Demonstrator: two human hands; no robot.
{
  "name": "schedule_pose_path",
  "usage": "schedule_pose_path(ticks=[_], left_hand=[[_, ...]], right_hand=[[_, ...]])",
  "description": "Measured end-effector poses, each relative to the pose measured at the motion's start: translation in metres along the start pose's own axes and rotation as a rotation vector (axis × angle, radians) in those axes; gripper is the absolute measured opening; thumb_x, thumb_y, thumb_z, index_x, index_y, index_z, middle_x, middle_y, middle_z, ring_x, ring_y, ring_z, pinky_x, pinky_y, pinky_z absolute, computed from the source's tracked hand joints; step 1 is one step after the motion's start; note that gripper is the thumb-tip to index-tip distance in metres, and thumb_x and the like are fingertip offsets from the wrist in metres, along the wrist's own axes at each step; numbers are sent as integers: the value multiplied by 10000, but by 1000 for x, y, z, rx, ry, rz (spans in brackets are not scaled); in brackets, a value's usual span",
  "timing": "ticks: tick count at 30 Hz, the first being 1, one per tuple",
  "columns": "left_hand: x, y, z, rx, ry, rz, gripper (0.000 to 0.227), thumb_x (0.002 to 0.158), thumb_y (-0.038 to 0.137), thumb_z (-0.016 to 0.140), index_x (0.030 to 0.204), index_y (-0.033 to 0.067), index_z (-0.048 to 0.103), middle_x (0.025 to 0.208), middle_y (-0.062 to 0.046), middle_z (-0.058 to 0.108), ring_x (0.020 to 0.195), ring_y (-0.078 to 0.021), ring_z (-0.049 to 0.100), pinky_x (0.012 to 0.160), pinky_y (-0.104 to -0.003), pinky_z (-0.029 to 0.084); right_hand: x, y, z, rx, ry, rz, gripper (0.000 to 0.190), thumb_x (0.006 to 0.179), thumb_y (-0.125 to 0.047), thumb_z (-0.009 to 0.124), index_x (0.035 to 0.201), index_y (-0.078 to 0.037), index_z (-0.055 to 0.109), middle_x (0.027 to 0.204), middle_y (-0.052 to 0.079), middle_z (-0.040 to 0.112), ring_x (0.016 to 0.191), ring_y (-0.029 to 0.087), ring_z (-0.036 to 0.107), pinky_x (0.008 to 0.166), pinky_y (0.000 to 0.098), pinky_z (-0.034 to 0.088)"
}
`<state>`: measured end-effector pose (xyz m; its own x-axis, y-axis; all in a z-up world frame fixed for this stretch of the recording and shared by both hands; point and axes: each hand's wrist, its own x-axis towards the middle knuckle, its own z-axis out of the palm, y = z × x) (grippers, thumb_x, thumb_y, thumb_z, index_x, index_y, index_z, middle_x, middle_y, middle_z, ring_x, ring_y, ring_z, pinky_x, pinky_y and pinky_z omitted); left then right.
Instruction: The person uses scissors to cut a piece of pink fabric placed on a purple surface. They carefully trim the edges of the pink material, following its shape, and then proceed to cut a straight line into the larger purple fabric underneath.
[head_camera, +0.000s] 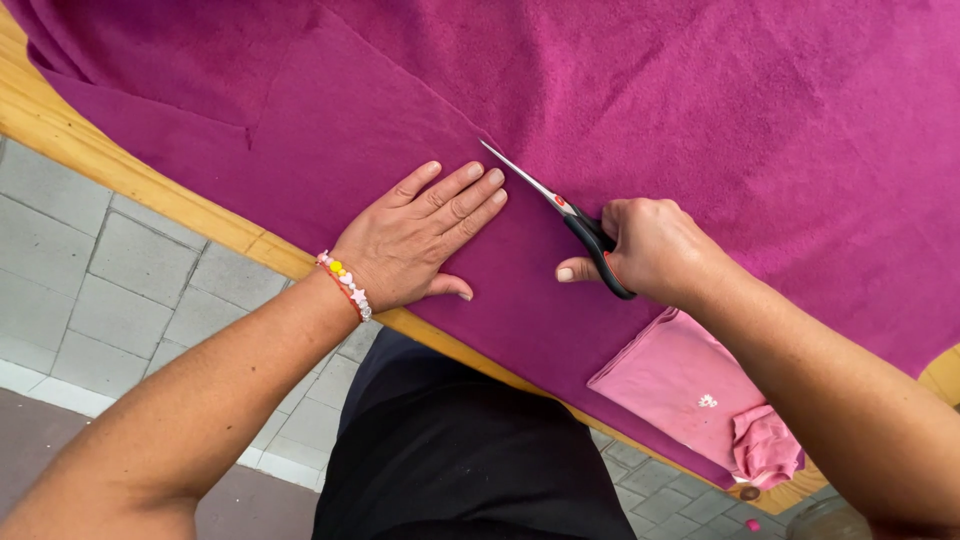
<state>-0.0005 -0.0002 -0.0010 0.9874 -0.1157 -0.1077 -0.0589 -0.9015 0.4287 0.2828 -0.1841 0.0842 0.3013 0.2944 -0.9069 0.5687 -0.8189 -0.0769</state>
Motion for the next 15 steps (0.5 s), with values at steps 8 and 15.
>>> schedule_pose_path(ticks=[8,15], left_hand=[[0,-2,1,8,15,9,1323,929,931,536,1945,129,263,2044,-114,205,1881,-278,172,1536,-537,51],[-1,-1,1,4,20,12,1318,932,929,527,1946,131,260,2044,-117,201,1881,-277,175,1536,-538,50]], right_hand=[[12,9,9,2,15,4,702,727,-757,1083,871,-138,782,752,141,813,914,359,873,853,447,660],[10,-9,-1,-10,10,-15,751,715,-792,1076,932,-130,795,808,163,827,980,379,879,886,467,665]])
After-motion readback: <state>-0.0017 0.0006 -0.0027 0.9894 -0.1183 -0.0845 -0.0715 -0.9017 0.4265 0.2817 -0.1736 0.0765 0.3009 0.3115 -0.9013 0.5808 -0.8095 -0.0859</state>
